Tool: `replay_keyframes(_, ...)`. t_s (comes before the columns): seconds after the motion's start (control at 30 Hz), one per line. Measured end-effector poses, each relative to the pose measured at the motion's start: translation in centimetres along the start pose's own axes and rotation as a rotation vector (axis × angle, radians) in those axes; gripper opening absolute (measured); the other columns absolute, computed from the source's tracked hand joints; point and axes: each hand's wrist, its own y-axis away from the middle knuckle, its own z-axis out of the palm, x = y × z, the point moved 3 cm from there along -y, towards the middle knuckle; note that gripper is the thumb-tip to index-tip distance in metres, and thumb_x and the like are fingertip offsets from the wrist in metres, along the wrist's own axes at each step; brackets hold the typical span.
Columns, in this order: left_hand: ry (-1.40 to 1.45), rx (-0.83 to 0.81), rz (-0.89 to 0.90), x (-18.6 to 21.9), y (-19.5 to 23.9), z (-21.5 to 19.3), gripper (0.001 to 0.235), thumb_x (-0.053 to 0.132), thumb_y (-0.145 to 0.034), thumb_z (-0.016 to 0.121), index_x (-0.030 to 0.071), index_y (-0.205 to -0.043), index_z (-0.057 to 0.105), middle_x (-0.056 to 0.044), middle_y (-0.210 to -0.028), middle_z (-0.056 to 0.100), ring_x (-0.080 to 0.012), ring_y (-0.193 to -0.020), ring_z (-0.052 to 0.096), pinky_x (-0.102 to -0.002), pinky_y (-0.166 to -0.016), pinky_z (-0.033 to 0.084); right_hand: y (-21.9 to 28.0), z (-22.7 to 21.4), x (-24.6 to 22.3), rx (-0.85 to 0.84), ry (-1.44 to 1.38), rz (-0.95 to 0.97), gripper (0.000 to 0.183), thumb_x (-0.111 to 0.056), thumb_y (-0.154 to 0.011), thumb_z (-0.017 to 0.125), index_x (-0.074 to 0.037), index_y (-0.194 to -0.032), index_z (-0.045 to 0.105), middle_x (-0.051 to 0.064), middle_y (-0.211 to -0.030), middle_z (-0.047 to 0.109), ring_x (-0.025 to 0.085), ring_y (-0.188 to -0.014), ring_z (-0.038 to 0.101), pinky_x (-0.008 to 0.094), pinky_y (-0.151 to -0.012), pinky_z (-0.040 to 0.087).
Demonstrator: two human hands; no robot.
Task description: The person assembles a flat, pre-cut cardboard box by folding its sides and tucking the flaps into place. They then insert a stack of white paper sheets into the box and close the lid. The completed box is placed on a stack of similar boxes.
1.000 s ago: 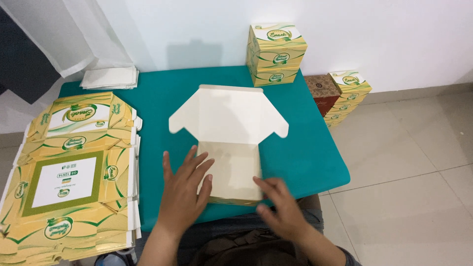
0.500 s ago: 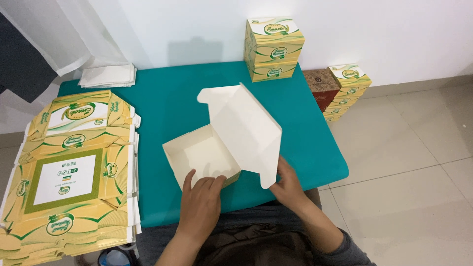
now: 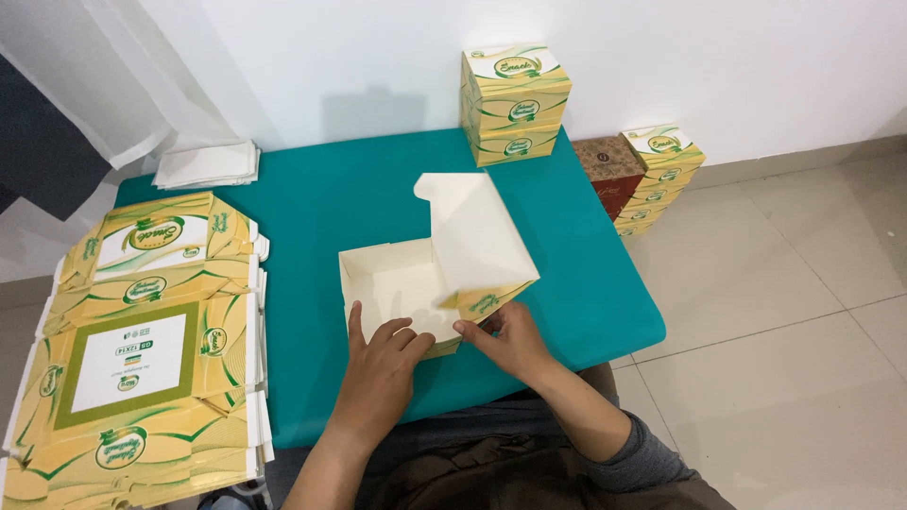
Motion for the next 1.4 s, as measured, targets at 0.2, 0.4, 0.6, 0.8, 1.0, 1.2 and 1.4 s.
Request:
replay_keyframes(0.2,-0.147,0.11,-0.024,0.0,-0.4,-0.3,0.024,0.002,-0.089,0.061,0.017,-0.108,0.062,-0.004,-0.096,0.068,-0.0329,-0.124,0.06,-0.081,-0.116,0.017,0.4,1.3,0.3,0.141,-0.092,0.205,0.062,-0.038,-0.097,0.068,-0.012,-0.043,0.055,0.004,-0.04,0.057,0.011,-0.038,0.052,0.031,-0.047,0.04)
replay_keyframes(0.4,0.392,0.425,-0.089,5.5,1.4,2.4,0.022,0.003,-0.097,0.057,0.002,-0.117,0.066,-0.015,-0.108,0.071,-0.033,-0.095,0.066,-0.042,-0.082,0.054,0.4,1.8,1.1,0.263,-0.213,0.193,0.062,-0.041,-0.097,0.07,-0.016,-0.048,0.041,-0.001,-0.038,0.042,0.009,-0.037,0.041,0.032,-0.042,0.029)
replay_keyframes(0.6,1.157,0.098,-0.439,6.3,0.0,5.8,0.047,0.022,-0.103,0.047,0.008,-0.146,0.058,-0.011,-0.147,0.065,-0.0244,-0.137,0.06,-0.037,-0.113,0.047,1.5,1.1,-0.6,0.323,-0.12,0.074,0.051,-0.048,-0.101,0.057,-0.014,-0.064,0.052,0.003,-0.048,0.053,0.015,-0.045,0.054,0.036,-0.047,0.038)
replay_keyframes(0.8,1.725,-0.052,-0.595,7.0,-2.1,7.5,0.081,0.06,-0.098,0.035,0.013,-0.163,0.021,-0.012,-0.171,0.021,-0.0278,-0.158,0.023,-0.043,-0.128,0.028,2.7,1.5,-1.8,0.277,-0.098,-0.032,0.034,-0.016,-0.102,0.056,-0.015,-0.068,0.053,-0.002,-0.061,0.048,0.008,-0.06,0.041,0.034,-0.054,0.032)
replay_keyframes(1.0,1.969,0.008,-0.683,6.5,-3.2,9.1,0.072,0.051,-0.101,0.036,0.011,-0.16,0.03,-0.011,-0.167,0.031,-0.028,-0.154,0.034,-0.044,-0.13,0.029,1.9,-0.5,-1.6,0.283,-0.132,-0.013,0.032,-0.026,-0.103,0.063,-0.019,-0.075,0.05,-0.003,-0.065,0.044,0.008,-0.061,0.041,0.031,-0.057,0.033)
replay_keyframes(1.2,1.906,-0.026,-0.629,6.4,-3.3,7.7,0.07,0.051,-0.1,0.038,0.01,-0.158,0.036,-0.016,-0.163,0.04,-0.0314,-0.153,0.036,-0.043,-0.13,0.03,-0.1,-4.7,-0.1,0.11,0.042,0.134,0.027,-0.04,-0.099,0.066,-0.017,-0.112,0.061,-0.002,-0.08,0.053,0.013,-0.063,0.043,0.039,-0.06,0.039)
replay_keyframes(1.4,1.909,-0.02,-0.651,6.8,-4.3,9.0,0.073,0.048,-0.101,0.043,0.007,-0.16,0.03,-0.015,-0.166,0.033,-0.0306,-0.153,0.036,-0.043,-0.129,0.031,-3.2,-3.1,2.7,0.011,-0.072,0.073,0.041,-0.035,-0.102,0.07,-0.02,-0.075,0.042,-0.002,-0.068,0.026,0.014,-0.063,0.03,0.04,-0.061,0.033)
